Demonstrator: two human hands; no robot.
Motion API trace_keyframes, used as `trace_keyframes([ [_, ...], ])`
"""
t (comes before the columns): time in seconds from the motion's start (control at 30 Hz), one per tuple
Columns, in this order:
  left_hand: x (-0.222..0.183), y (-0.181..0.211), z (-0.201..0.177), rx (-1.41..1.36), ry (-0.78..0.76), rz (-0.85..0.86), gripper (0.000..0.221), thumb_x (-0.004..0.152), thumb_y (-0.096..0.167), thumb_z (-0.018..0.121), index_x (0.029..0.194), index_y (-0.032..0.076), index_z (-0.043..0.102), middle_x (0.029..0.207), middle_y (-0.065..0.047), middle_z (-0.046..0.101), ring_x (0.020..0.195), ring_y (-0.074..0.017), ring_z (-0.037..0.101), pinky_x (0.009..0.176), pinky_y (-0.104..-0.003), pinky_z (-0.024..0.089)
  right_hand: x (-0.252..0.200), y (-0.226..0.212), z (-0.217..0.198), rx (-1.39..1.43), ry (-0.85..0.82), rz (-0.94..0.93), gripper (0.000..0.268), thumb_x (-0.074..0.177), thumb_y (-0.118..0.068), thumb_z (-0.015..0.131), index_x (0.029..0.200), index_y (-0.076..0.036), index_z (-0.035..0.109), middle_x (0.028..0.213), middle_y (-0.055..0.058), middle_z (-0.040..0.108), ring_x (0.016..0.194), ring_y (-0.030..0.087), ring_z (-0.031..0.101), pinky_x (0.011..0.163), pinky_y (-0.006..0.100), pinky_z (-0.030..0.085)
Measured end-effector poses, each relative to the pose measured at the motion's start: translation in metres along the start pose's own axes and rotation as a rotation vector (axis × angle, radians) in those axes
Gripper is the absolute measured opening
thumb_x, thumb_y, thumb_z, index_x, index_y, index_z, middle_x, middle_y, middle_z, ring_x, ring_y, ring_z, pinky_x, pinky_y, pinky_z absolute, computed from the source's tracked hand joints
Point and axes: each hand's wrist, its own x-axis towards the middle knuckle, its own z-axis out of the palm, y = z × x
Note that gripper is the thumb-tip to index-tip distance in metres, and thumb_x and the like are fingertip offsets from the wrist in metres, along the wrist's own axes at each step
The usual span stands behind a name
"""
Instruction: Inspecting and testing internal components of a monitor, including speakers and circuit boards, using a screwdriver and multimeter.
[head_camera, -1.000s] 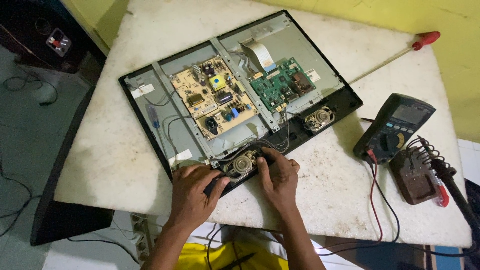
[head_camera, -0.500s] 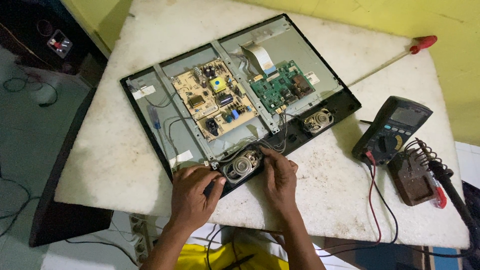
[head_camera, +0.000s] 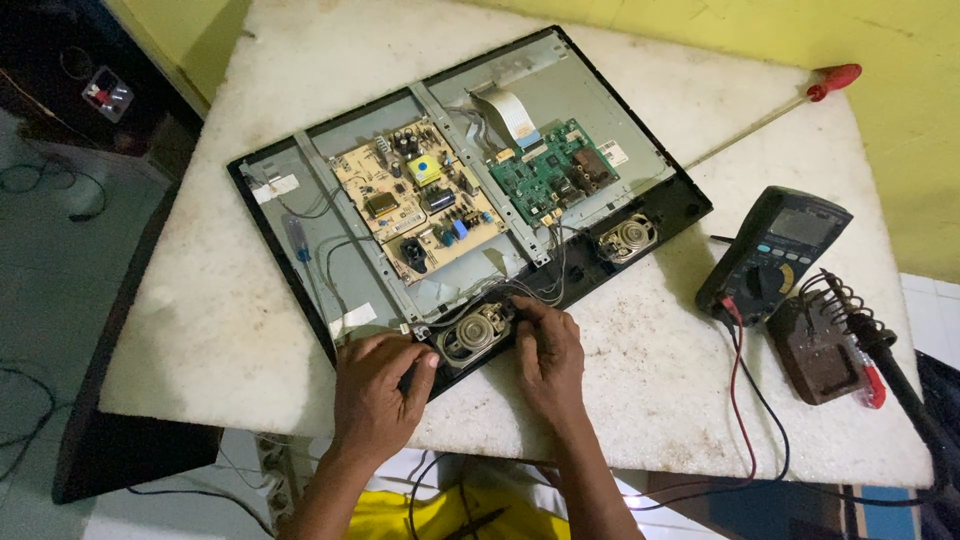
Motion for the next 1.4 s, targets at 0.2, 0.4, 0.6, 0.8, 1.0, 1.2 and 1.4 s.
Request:
trace_keyframes([
  [0.2,-0.007,-0.008,0.006,-0.01,0.014,-0.002,0.027,0.101,0.034,0.055,0.087,0.018,0.071,0.088,0.001,0.071,0.096,-0.0267,0.064,0.083,-0.045,0.041,-0.001,-0.005,0.0,-0.011,0.018,0.013,0.029,0.101,-0.022,0.05,0.123,-0.018,0.069,0.101,0.0,0.07,0.094,0.021,0.055,0.091,0.041,0.035],
  [0.4,-0.004,-0.009,0.002,-0.034,-0.028,0.002,0.024,0.099,0.034,0.058,0.093,0.017,0.074,0.09,-0.001,0.074,0.091,-0.0267,0.067,0.082,-0.046,0.044,0.002,-0.015,0.004,-0.111,0.082,0.064,0.023,0.102,-0.031,0.057,0.114,-0.017,0.07,0.099,-0.001,0.073,0.101,0.023,0.064,0.099,0.042,0.036],
  [0.6,-0.01,-0.015,0.005,-0.043,0.012,0.064,0.023,0.096,0.037,0.064,0.096,0.018,0.077,0.094,0.0,0.077,0.102,-0.0245,0.067,0.083,-0.047,0.044,-0.001,-0.008,0.006,-0.086,0.137,0.034,0.019,0.1,-0.025,0.061,0.114,-0.016,0.071,0.105,0.0,0.075,0.102,0.02,0.065,0.101,0.04,0.036],
  [0.8,-0.01,-0.018,0.009,-0.022,0.041,0.063,0.022,0.095,0.037,0.066,0.093,0.019,0.078,0.092,0.002,0.077,0.097,-0.025,0.068,0.084,-0.047,0.045,0.001,-0.018,0.002,-0.026,0.14,0.123,0.018,0.097,-0.027,0.062,0.106,-0.016,0.072,0.098,0.003,0.074,0.098,0.02,0.066,0.098,0.038,0.039],
  [1.0,-0.013,-0.021,0.008,-0.053,0.028,0.065,0.024,0.094,0.038,0.065,0.096,0.018,0.079,0.096,0.0,0.077,0.104,-0.0235,0.067,0.088,-0.048,0.043,0.002,-0.01,0.004,-0.072,0.141,0.046,0.016,0.097,-0.03,0.065,0.105,-0.017,0.07,0.098,0.0,0.074,0.095,0.019,0.068,0.098,0.039,0.04],
  [1.2,-0.013,-0.019,0.011,-0.032,0.039,0.024,0.019,0.094,0.036,0.067,0.096,0.02,0.077,0.097,-0.003,0.075,0.099,-0.0263,0.068,0.085,-0.048,0.043,0.004,-0.012,0.006,-0.098,0.096,0.045,0.023,0.098,-0.028,0.065,0.117,-0.02,0.076,0.106,-0.005,0.077,0.096,0.013,0.064,0.101,0.038,0.035],
  [1.4,-0.011,-0.015,0.002,-0.042,-0.004,0.029,0.03,0.096,0.038,0.059,0.099,0.016,0.079,0.098,-0.004,0.077,0.105,-0.0245,0.068,0.087,-0.048,0.044,0.004,-0.016,0.005,-0.092,0.093,0.061,0.019,0.098,-0.027,0.065,0.111,-0.022,0.077,0.093,-0.008,0.073,0.093,0.013,0.061,0.1,0.038,0.032],
])
